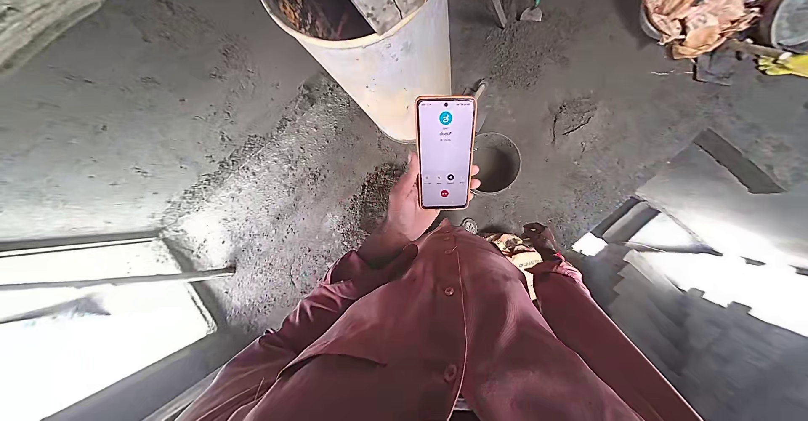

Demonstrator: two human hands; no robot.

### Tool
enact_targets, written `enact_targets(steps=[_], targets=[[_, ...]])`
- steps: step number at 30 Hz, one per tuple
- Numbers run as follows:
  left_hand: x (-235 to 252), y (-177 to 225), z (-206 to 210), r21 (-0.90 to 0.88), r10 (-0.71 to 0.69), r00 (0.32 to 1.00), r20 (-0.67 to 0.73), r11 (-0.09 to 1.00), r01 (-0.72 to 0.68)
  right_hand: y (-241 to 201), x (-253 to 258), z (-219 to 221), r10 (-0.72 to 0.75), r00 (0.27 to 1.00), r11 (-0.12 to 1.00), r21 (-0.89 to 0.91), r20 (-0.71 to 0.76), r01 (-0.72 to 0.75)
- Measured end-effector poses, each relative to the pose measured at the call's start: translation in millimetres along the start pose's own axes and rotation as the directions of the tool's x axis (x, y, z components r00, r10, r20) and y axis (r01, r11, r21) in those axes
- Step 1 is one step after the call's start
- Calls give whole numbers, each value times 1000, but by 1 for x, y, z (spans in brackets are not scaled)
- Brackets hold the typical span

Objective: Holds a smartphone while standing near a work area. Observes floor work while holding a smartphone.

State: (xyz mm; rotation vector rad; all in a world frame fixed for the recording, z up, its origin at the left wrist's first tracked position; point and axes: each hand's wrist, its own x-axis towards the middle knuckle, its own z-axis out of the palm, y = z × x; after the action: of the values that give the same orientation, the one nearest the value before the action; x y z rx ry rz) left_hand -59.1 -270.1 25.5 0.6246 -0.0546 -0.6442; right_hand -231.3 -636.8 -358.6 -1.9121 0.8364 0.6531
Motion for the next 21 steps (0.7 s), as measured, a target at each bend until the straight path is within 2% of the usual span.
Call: enact_targets(steps=[4,7,11,16,21], targets=[[13,5,-8,70,7,1000,-1,997,-7,10,-12,5,41,999,999,-3,-16,-41],[31,12,-15,87,-15,1000,27,996,13,0,-19,15,63,996,998,2,-55,-63],[66,21,-13,92,-58,995,83,994,50,-30,-30,12,68,993,990,129,-98,-55],[100,31,-17,89,-111,983,145,991,99,-63,-39,2,65,988,993,109,-140,-50],[121,38,-26,107,-131,975,181,988,113,-65,-48,-12,100,975,989,130,-200,-75]])
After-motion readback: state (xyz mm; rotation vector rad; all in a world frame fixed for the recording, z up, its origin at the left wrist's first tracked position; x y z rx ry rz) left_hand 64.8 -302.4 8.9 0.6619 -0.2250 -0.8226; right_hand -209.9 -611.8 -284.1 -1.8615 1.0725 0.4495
